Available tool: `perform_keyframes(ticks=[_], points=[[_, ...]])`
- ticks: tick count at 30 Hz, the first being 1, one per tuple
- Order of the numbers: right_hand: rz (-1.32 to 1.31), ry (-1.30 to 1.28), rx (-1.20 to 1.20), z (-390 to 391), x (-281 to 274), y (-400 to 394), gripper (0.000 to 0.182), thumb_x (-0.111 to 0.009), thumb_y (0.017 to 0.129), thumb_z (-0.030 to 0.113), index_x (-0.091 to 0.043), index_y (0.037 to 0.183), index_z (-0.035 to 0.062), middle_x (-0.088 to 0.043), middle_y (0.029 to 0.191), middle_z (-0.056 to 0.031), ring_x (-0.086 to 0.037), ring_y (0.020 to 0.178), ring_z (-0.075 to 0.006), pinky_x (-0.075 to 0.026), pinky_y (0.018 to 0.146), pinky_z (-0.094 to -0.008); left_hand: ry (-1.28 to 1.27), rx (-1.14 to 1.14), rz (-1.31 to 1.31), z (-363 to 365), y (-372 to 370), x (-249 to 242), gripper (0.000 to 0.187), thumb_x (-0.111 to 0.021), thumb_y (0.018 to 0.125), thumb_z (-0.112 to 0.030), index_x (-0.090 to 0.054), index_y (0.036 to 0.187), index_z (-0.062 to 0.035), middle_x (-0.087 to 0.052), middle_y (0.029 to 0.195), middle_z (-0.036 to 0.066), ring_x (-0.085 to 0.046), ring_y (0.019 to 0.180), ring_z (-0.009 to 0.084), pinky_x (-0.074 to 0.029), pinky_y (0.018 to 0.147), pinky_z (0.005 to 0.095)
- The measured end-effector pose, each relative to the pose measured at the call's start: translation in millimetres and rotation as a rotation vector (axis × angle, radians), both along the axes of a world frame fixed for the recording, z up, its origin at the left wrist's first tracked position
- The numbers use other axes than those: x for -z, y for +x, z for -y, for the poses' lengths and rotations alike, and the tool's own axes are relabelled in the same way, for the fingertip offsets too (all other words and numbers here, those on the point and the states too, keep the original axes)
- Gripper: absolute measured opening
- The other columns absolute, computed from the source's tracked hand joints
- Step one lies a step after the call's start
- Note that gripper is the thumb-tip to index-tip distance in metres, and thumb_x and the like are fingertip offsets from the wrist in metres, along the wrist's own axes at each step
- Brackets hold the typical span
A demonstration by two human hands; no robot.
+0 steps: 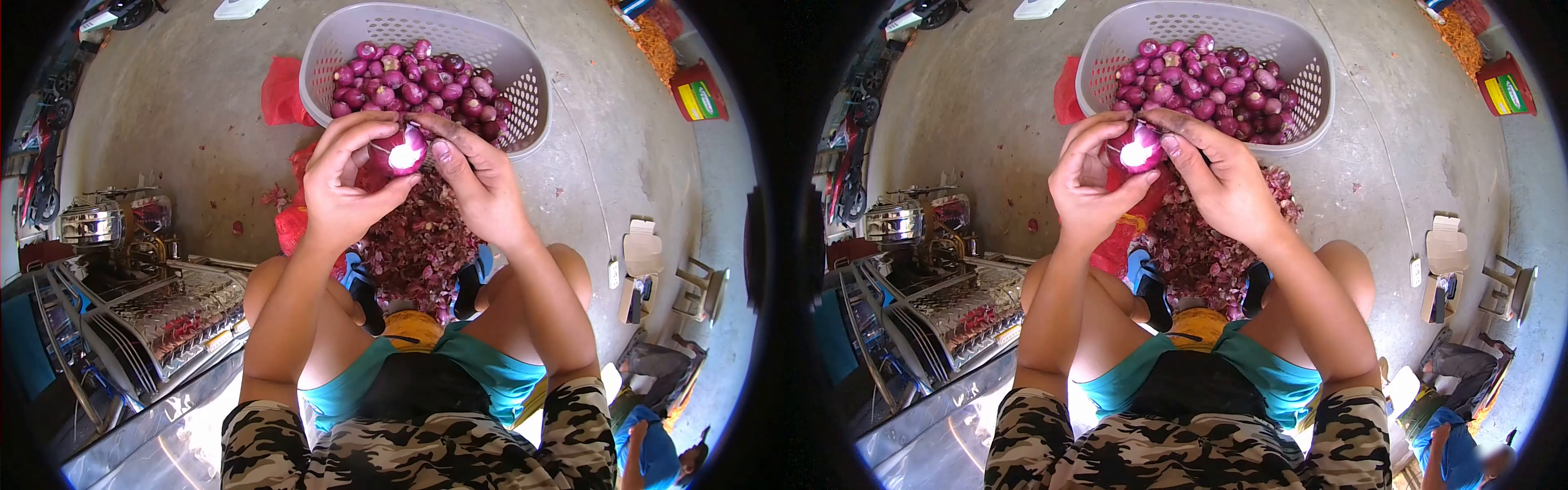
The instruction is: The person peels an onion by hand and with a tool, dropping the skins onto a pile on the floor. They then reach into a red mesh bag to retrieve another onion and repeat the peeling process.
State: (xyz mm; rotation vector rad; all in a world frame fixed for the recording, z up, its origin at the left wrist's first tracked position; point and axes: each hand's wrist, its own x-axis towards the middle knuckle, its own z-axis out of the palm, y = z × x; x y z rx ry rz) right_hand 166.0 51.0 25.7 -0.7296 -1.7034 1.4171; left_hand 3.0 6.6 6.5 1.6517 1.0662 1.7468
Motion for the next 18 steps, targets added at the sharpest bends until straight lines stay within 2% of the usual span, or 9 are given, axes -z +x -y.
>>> perform_keyframes(ticks=[3,7,9,12,14,17,18], points=[[-0.055,-0.138,0.008,3.2,1.0,-2.3,0.032,-0.048,0.095,0.017,-0.054,0.12,-0.0012,-0.06,0.116,-0.0122,-0.054,0.109,-0.0161,-0.04,0.095,-0.0289,0.025,-0.03,-0.022,0.1,1.0,0.0,0.052,-0.075,0.062,0.009,-0.057,0.11,0.002,-0.047,0.119,0.013,-0.053,0.108,0.0205,-0.048,0.091,0.0323],[-0.086,-0.181,0.013,3.3,1.6,-3.2,0.032,-0.048,0.096,0.018,-0.054,0.12,-0.0021,-0.06,0.115,-0.0115,-0.053,0.107,-0.0153,-0.039,0.095,-0.0285,0.044,-0.038,-0.019,0.4,2.0,0.4,0.052,-0.075,0.062,0.009,-0.057,0.11,0.0017,-0.047,0.119,0.013,-0.053,0.109,0.0207,-0.048,0.091,0.0325],[-0.095,-0.189,0.013,2.8,2.4,-2.8,0.032,-0.048,0.096,0.018,-0.054,0.121,-0.0018,-0.061,0.112,-0.0097,-0.054,0.1,-0.0133,-0.041,0.09,-0.0269,0.042,-0.039,-0.015,0.4,2.3,0.5,0.052,-0.075,0.062,0.009,-0.057,0.109,0.0013,-0.048,0.119,0.013,-0.053,0.109,0.0209,-0.048,0.091,0.0327],[-0.134,-0.268,-0.006,1.1,3.4,-0.7,0.033,-0.047,0.096,0.018,-0.052,0.124,0.0003,-0.061,0.099,-0.0037,-0.051,0.079,-0.0072,-0.043,0.072,-0.0217,0.051,-0.029,-0.015,-0.8,1.2,2.5,0.052,-0.075,0.061,0.009,-0.057,0.109,0.0011,-0.048,0.118,0.013,-0.053,0.109,0.0214,-0.047,0.092,0.0334],[-0.218,-0.402,-0.042,-2.3,2.7,1.9,0.034,-0.047,0.096,0.018,-0.05,0.126,0.0021,-0.059,0.084,0.002,-0.044,0.064,-0.0028,-0.038,0.057,-0.0179,0.057,-0.002,0.011,-1.1,1.4,3.3,0.053,-0.075,0.061,0.009,-0.056,0.11,0.001,-0.049,0.118,0.013,-0.053,0.109,0.0217,-0.046,0.093,0.0342],[-0.267,-0.489,0.039,-5.9,1.0,-3.3,0.034,-0.046,0.097,0.017,-0.049,0.128,0.0039,-0.046,0.068,0.0073,-0.031,0.054,-0.0008,-0.026,0.048,-0.0172,0.047,0.075,0.127,-2.1,2.6,4.9,0.057,-0.074,0.062,0.011,-0.052,0.114,0.001,-0.049,0.119,0.013,-0.053,0.109,0.0218,-0.045,0.094,0.0353],[-0.264,-0.49,0.039,-5.6,1.3,-2.8,0.034,-0.046,0.097,0.017,-0.049,0.127,0.0039,-0.045,0.067,0.0074,-0.032,0.054,-0.0011,-0.026,0.048,-0.0174,0.034,0.104,0.19,-2.9,1.5,7.3,0.058,-0.074,0.062,0.011,-0.051,0.115,0.001,-0.05,0.119,0.014,-0.053,0.109,0.0218,-0.045,0.094,0.0356]])
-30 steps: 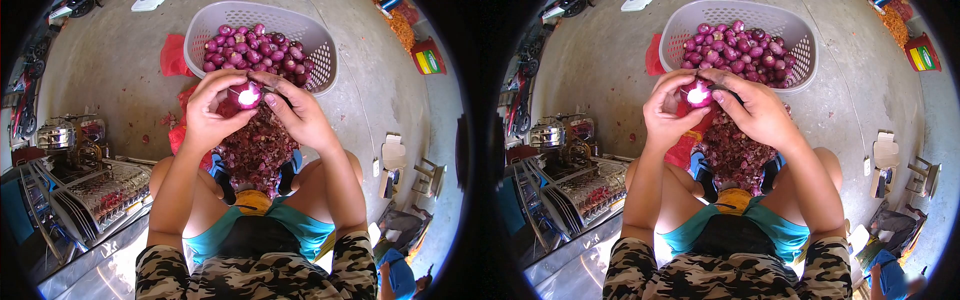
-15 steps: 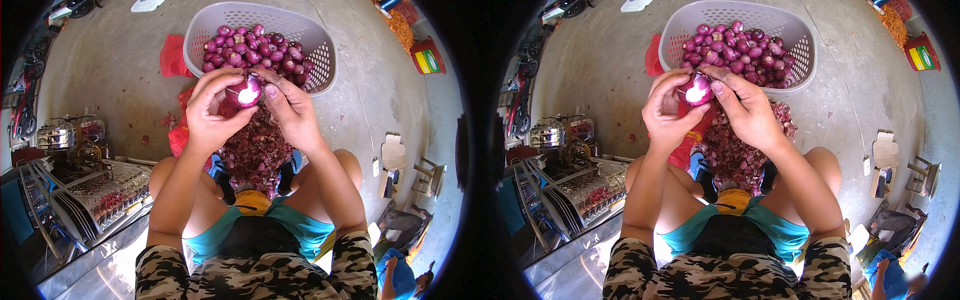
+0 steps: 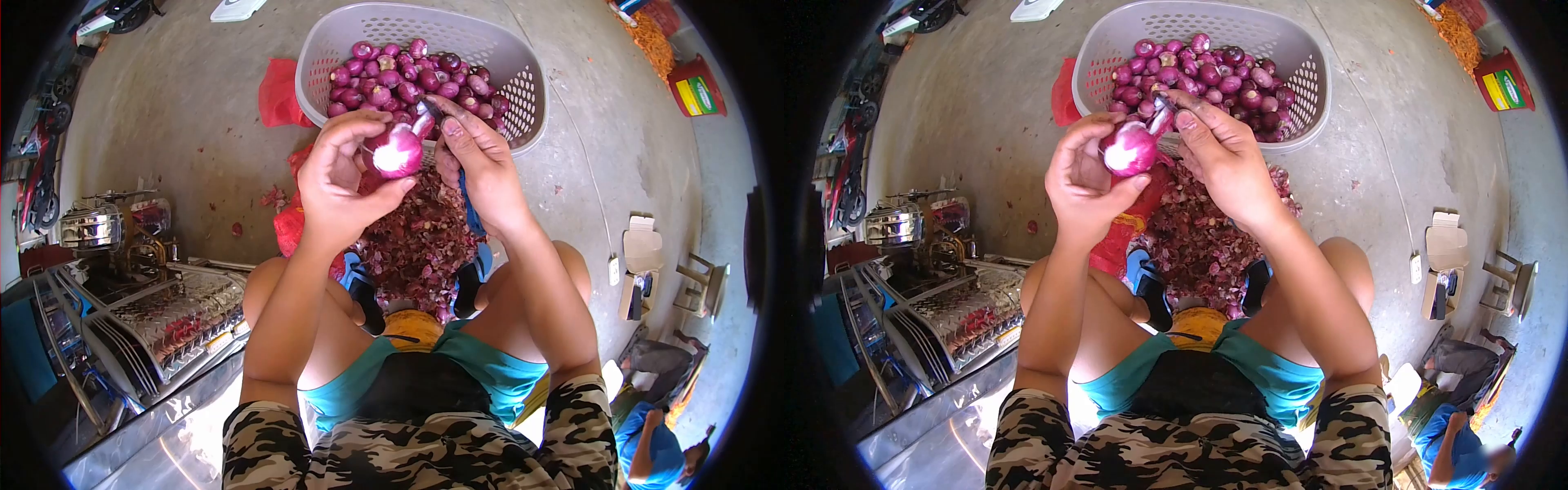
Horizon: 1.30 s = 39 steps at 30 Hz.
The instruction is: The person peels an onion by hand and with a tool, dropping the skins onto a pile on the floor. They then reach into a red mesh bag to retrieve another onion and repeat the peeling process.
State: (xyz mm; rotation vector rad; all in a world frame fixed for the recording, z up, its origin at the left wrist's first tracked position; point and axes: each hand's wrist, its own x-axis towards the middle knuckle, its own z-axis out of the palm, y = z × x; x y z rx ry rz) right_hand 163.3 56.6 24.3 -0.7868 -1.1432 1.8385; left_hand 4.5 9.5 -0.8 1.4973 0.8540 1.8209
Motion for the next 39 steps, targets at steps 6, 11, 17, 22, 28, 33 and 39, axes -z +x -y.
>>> perform_keyframes(ticks=[6,11,17,22,28,33,39], points=[[0.049,0.055,-0.023,0,1,3,0.033,-0.046,0.097,0.018,-0.051,0.126,0.0039,-0.042,0.062,0.0065,-0.034,0.054,-0.0027,-0.028,0.048,-0.0183,-0.245,0.111,0.497,4,-7,-6,0.056,-0.068,0.069,0.011,-0.047,0.12,0.0006,-0.054,0.117,0.013,-0.054,0.109,0.0228,-0.046,0.094,0.036],[0.041,0.103,0.001,1,-1,1,0.033,-0.047,0.097,0.019,-0.051,0.126,0.004,-0.04,0.061,0.006,-0.033,0.054,-0.0036,-0.028,0.048,-0.019,-0.306,0.151,0.734,3,-12,-5,0.046,-0.062,0.079,0.002,-0.045,0.122,-0.0017,-0.054,0.117,0.013,-0.056,0.105,0.0221,-0.048,0.092,0.0363],[0.256,0.312,-0.094,-8,-3,17,0.04,-0.048,0.096,0.021,-0.046,0.131,0.0023,-0.048,0.066,0.0031,-0.043,0.059,-0.0054,-0.037,0.056,-0.0196,-0.355,0.127,0.788,0,-22,-3,0.041,-0.061,0.084,-0.009,-0.046,0.122,-0.0022,-0.057,0.113,0.011,-0.057,0.103,0.0201,-0.05,0.088,0.0343],[0.349,0.271,-0.191,-2,-12,18,0.055,-0.052,0.093,0.025,-0.031,0.14,0.0029,-0.055,0.071,-0.0011,-0.049,0.064,-0.0085,-0.043,0.063,-0.0237,-0.453,0.123,0.804,0,-17,-3,0.037,-0.06,0.086,-0.015,-0.048,0.119,-0.0029,-0.058,0.111,0.009,-0.058,0.101,0.0177,-0.05,0.084,0.0312],[0.563,0.564,-0.168,1,-7,17,0.064,-0.057,0.089,0.025,-0.025,0.141,0.0058,-0.064,0.081,-0.0135,-0.062,0.073,-0.0229,-0.047,0.071,-0.0313,-0.533,0.044,0.733,0,-14,-3,0.033,-0.06,0.088,-0.018,-0.05,0.117,-0.0051,-0.059,0.109,0.006,-0.058,0.096,0.0141,-0.049,0.082,0.0279],[0.53,0.756,-0.174,-2,1,11,0.06,-0.059,0.088,0.024,-0.03,0.137,0.0054,-0.064,0.092,-0.0175,-0.064,0.081,-0.0298,-0.048,0.073,-0.035,-0.614,0.076,0.799,1,-11,0,0.034,-0.06,0.089,-0.022,-0.051,0.117,-0.0072,-0.059,0.108,0.005,-0.057,0.096,0.0128,-0.049,0.081,0.0266],[0.352,0.61,-0.06,5,8,-1,0.06,-0.061,0.087,0.021,-0.03,0.135,0.0023,-0.061,0.087,-0.0138,-0.062,0.076,-0.0243,-0.047,0.069,-0.0333,-0.607,0.209,0.939,3,-2,4,0.032,-0.059,0.089,-0.019,-0.05,0.117,-0.0079,-0.057,0.113,0.006,-0.057,0.1,0.0141,-0.049,0.087,0.0284]])
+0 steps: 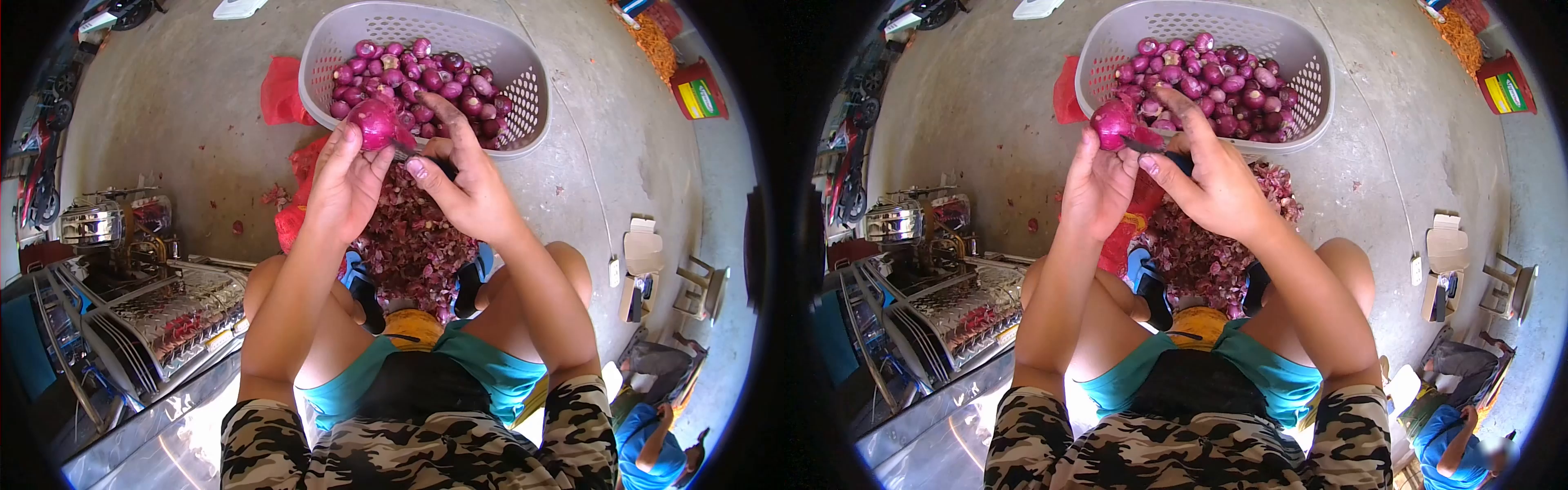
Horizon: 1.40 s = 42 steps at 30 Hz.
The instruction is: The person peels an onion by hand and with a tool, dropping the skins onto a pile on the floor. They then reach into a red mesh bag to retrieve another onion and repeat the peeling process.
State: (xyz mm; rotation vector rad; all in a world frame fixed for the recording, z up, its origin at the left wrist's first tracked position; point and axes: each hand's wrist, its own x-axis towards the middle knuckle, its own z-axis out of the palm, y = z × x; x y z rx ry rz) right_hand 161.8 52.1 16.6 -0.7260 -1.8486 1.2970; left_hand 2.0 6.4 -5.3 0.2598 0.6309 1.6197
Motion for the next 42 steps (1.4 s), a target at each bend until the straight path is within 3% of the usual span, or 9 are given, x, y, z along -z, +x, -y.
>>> perform_keyframes(ticks=[5,9,18,27,30,36,39,42], points=[[-0.229,-0.231,0.033,8,1,-8,0.054,-0.057,0.09,0.015,-0.03,0.135,0.0023,-0.055,0.075,-0.0036,-0.05,0.066,-0.0086,-0.041,0.063,-0.0246,0.123,-0.004,-0.034,0,8,-5,0.038,-0.06,0.083,0.0,-0.045,0.116,-0.0059,-0.055,0.115,0.008,-0.055,0.106,0.0176,-0.047,0.092,0.0334],[-0.204,-0.252,0.022,9,0,-10,0.049,-0.055,0.091,0.012,-0.033,0.133,0.002,-0.054,0.077,-0.0018,-0.046,0.065,-0.0057,-0.04,0.063,-0.0221,0.147,-0.059,-0.116,2,10,-4,0.046,-0.062,0.076,0.01,-0.043,0.115,-0.0064,-0.054,0.116,0.01,-0.055,0.106,0.0192,-0.047,0.092,0.0343],[-0.17,-0.238,0.043,8,2,-10,0.039,-0.055,0.092,0.015,-0.043,0.127,0.0022,-0.055,0.076,-0.0008,-0.044,0.062,-0.0049,-0.038,0.058,-0.0203,0.227,-0.097,-0.307,1,6,-5,0.053,-0.067,0.069,0.014,-0.046,0.112,-0.0065,-0.055,0.112,0.008,-0.055,0.103,0.0167,-0.047,0.089,0.0311],[-0.355,-0.543,-0.033,8,4,-8,0.031,-0.052,0.094,0.015,-0.047,0.122,0.0035,-0.046,0.066,0.0046,-0.038,0.057,-0.0032,-0.032,0.05,-0.0186,0.276,-0.088,-0.376,3,8,-7,0.054,-0.068,0.068,0.013,-0.046,0.113,-0.0064,-0.055,0.111,0.008,-0.056,0.101,0.017,-0.048,0.087,0.0312],[-0.365,-0.538,-0.006,9,4,-9,0.029,-0.049,0.095,0.017,-0.047,0.121,0.0031,-0.047,0.066,0.0033,-0.04,0.056,-0.0039,-0.033,0.049,-0.0188,0.278,-0.055,-0.295,2,4,-1,0.05,-0.066,0.076,-0.001,-0.043,0.12,-0.0056,-0.053,0.119,0.01,-0.053,0.111,0.0213,-0.043,0.098,0.0356],[-0.322,-0.484,0.012,-1,-6,2,0.023,-0.042,0.098,0.022,-0.041,0.105,0.0007,-0.054,0.066,-0.0054,-0.05,0.051,-0.0085,-0.041,0.047,-0.0201,0.193,0.002,-0.198,0,-3,-10,0.051,-0.061,0.084,-0.018,-0.038,0.127,-0.0023,-0.05,0.123,0.013,-0.051,0.114,0.0251,-0.045,0.098,0.0384],[-0.196,-0.405,0.037,-3,-10,3,0.022,-0.041,0.098,0.022,-0.042,0.104,0.0009,-0.053,0.065,-0.0049,-0.049,0.05,-0.0085,-0.04,0.046,-0.02,0.183,0.001,-0.15,1,-1,-11,0.049,-0.059,0.083,-0.008,-0.04,0.128,-0.0035,-0.054,0.117,0.012,-0.056,0.107,0.0228,-0.048,0.094,0.0388],[-0.104,-0.405,0.017,-3,-10,3,0.026,-0.036,0.1,0.025,-0.041,0.113,0.0035,-0.052,0.066,-0.0044,-0.049,0.054,-0.0082,-0.039,0.048,-0.0196,0.226,0.038,-0.139,2,0,-9,0.046,-0.059,0.084,-0.009,-0.042,0.127,-0.0031,-0.054,0.118,0.011,-0.055,0.107,0.0218,-0.048,0.092,0.0375]])
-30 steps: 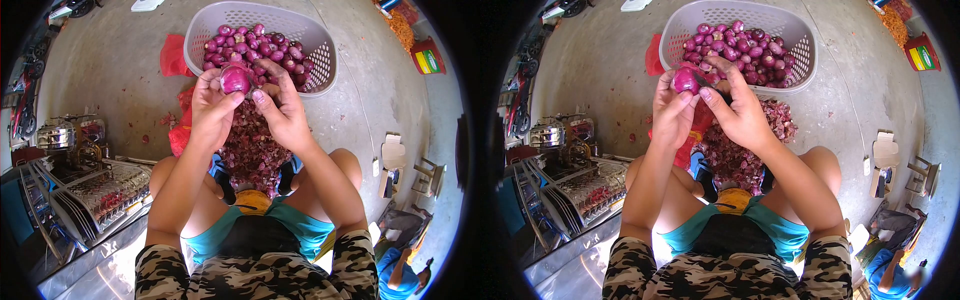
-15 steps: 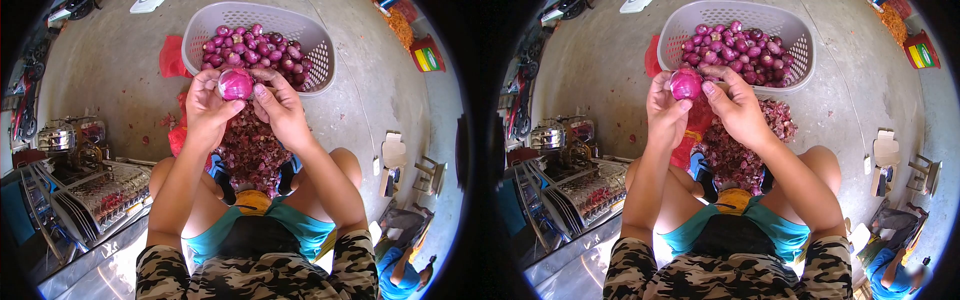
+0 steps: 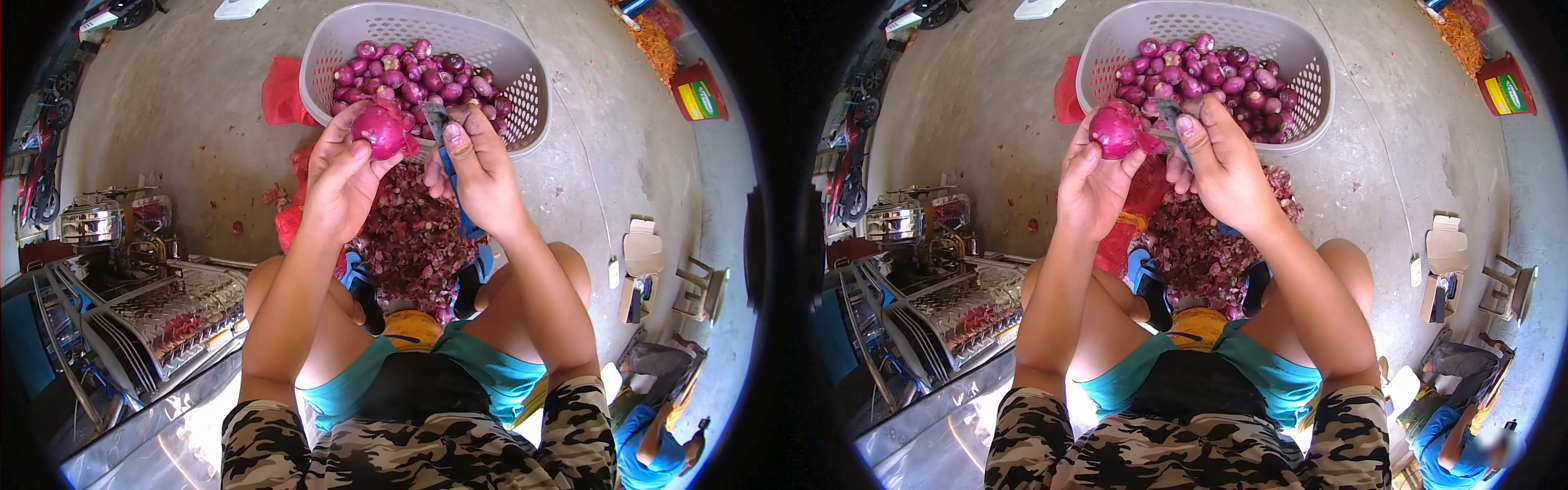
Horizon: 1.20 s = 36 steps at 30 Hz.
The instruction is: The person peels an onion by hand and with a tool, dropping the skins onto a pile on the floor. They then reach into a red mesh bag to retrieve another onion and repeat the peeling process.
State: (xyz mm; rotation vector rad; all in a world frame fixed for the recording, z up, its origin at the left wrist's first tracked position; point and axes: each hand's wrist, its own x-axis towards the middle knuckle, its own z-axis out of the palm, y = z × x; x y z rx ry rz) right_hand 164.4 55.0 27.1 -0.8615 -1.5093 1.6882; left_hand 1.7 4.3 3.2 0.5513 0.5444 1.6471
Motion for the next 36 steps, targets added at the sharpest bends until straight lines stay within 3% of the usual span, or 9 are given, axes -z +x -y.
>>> perform_keyframes(ticks=[3,6,9,12,15,18,21,24,36], points=[[0.037,0.152,-0.009,-5,6,-1,0.028,-0.037,0.099,0.026,-0.042,0.113,0.0029,-0.051,0.068,-0.0024,-0.047,0.054,-0.0077,-0.038,0.047,-0.0195,-0.029,0.078,0.061,0,-3,2,0.045,-0.058,0.085,-0.011,-0.043,0.127,-0.0025,-0.054,0.119,0.011,-0.055,0.108,0.0204,-0.047,0.091,0.0367],[-0.022,0.011,-0.066,-9,4,1,0.026,-0.048,0.096,0.026,-0.049,0.101,0.0007,-0.055,0.072,-0.0033,-0.05,0.064,-0.0079,-0.043,0.058,-0.0235,0.005,0.12,0.035,1,-1,-2,0.047,-0.058,0.086,-0.011,-0.042,0.129,-0.0017,-0.053,0.12,0.01,-0.054,0.108,0.0193,-0.046,0.091,0.0363],[0.038,0.287,-0.006,-6,4,-2,0.037,-0.055,0.091,0.034,-0.051,0.101,-0.0009,-0.057,0.076,-0.0069,-0.052,0.069,-0.0129,-0.045,0.064,-0.0285,0.0,0.112,0.015,1,-1,0,0.048,-0.058,0.085,-0.011,-0.041,0.129,-0.0007,-0.053,0.12,0.011,-0.054,0.109,0.0197,-0.045,0.093,0.0365],[0.112,0.311,-0.026,-8,7,-1,0.043,-0.06,0.087,0.038,-0.053,0.101,-0.0022,-0.06,0.08,-0.0108,-0.054,0.071,-0.0166,-0.046,0.068,-0.0323,0.022,0.116,-0.031,2,0,0,0.048,-0.058,0.085,-0.011,-0.041,0.129,0.0002,-0.053,0.12,0.011,-0.053,0.11,0.0205,-0.044,0.094,0.0367],[0.129,0.325,-0.017,-7,12,-2,0.04,-0.061,0.087,0.036,-0.054,0.099,-0.0024,-0.06,0.078,-0.0118,-0.053,0.07,-0.0147,-0.046,0.067,-0.0317,-0.026,0.048,-0.163,2,5,-3,0.058,-0.061,0.084,-0.024,-0.037,0.131,0.0002,-0.054,0.12,0.013,-0.054,0.11,0.0216,-0.046,0.091,0.0349],[0.232,0.342,-0.034,-6,6,1,0.04,-0.061,0.086,0.036,-0.055,0.098,-0.0026,-0.059,0.076,-0.0126,-0.052,0.069,-0.0147,-0.046,0.066,-0.0318,-0.03,0.056,-0.155,3,4,-3,0.058,-0.061,0.084,-0.023,-0.037,0.131,0.0004,-0.053,0.12,0.013,-0.054,0.11,0.0222,-0.045,0.093,0.0362],[0.045,0.339,0.036,-5,9,-5,0.042,-0.06,0.086,0.036,-0.055,0.099,-0.0033,-0.059,0.077,-0.0138,-0.053,0.069,-0.0167,-0.046,0.066,-0.0318,0.007,0.109,-0.128,4,1,-2,0.058,-0.062,0.084,-0.021,-0.037,0.131,0.0005,-0.053,0.121,0.013,-0.053,0.111,0.0227,-0.043,0.095,0.0376],[0.147,0.278,-0.054,-8,9,-1,0.044,-0.058,0.087,0.037,-0.055,0.102,-0.004,-0.061,0.08,-0.015,-0.057,0.072,-0.0181,-0.047,0.07,-0.032,0.058,0.109,-0.023,3,0,1,0.05,-0.058,0.084,-0.006,-0.04,0.13,0.0016,-0.053,0.121,0.014,-0.053,0.112,0.0223,-0.042,0.098,0.0381],[0.076,0.072,-0.093,-1,5,-6,0.043,-0.049,0.093,0.037,-0.056,0.111,-0.002,-0.063,0.09,-0.0116,-0.056,0.083,-0.0157,-0.044,0.078,-0.0296,0.107,0.05,-0.055,1,2,3,0.05,-0.059,0.081,0.001,-0.043,0.128,0.0008,-0.053,0.122,0.013,-0.052,0.113,0.0217,-0.041,0.099,0.037]])
